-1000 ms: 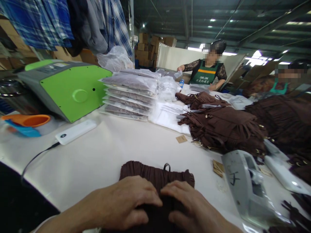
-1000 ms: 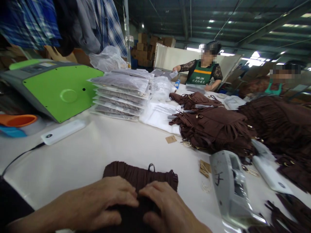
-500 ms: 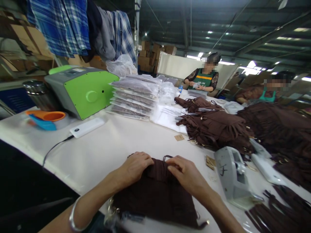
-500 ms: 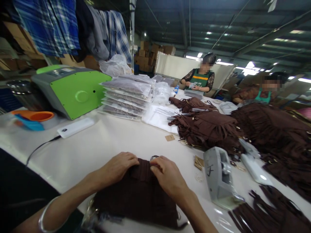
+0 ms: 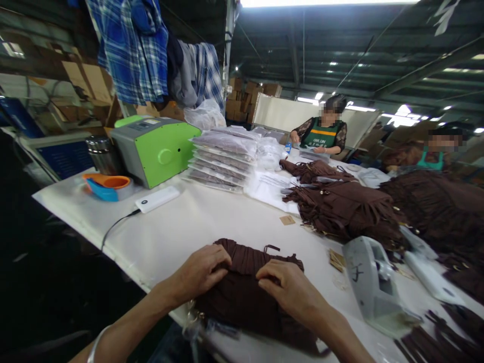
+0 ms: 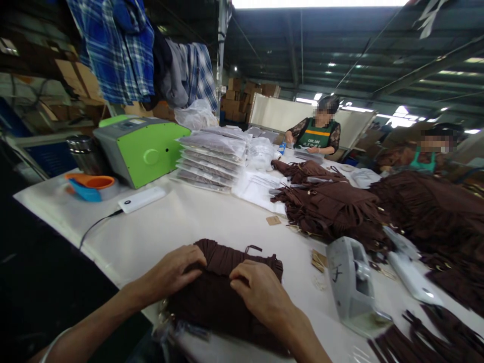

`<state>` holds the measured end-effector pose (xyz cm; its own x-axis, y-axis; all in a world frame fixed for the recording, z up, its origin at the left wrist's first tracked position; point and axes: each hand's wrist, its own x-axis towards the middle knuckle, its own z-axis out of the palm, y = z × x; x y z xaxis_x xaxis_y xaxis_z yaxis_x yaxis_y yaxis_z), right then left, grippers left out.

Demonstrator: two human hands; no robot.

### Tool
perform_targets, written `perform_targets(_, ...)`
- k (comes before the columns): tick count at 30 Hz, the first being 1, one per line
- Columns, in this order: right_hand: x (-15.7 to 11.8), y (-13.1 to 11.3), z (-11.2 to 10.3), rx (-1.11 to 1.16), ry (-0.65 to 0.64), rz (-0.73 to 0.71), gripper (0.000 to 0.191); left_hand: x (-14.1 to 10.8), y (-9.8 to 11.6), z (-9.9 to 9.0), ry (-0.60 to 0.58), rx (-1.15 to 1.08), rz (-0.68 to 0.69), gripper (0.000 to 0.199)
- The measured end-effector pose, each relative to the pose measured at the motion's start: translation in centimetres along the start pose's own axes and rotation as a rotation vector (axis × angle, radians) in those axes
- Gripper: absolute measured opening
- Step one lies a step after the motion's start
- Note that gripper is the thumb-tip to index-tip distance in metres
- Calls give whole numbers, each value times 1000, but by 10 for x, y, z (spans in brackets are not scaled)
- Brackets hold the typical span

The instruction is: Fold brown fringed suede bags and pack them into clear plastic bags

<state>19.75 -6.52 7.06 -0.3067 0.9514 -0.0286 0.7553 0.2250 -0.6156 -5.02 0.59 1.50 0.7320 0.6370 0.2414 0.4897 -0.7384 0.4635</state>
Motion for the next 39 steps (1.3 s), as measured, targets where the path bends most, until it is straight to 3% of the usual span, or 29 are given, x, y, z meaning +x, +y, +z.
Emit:
perform_targets(2, 10, -4, 11, -23, 70, -17, 18, -2, 2, -6, 63, -15, -88, 25)
perform_targets(5, 25, -6, 34, -113, 111, -94, 25, 2, 6, -5, 41, 34, -70, 33)
perform_targets(9, 34, -4, 53, -271, 67, -136, 23, 9, 6, 8, -24, 126, -73, 15)
perform_targets(13, 38, -4, 61, -385, 111, -95, 16, 9, 3, 15, -5, 158, -111, 15)
perform_targets(16, 43, -2, 63, -417, 124, -82, 16, 9, 1, 16, -3, 171, -119, 16)
perform_targets(22, 52, 16, 56, -67, 145, -12, 17, 12, 3, 13, 6, 190, -123, 19)
perform_targets(28, 54, 23, 50, 85, 124, 24, 17, 24, 9, 19, -3, 265, -96, 18)
perform_targets(34, 53, 23, 52, 98, 117, 6, 17, 30, 4, 32, -5, 350, -102, 7)
perform_targets(39, 48, 17, 50, -22, 63, -42, 16, 23, -4, 36, -23, 401, -15, 4)
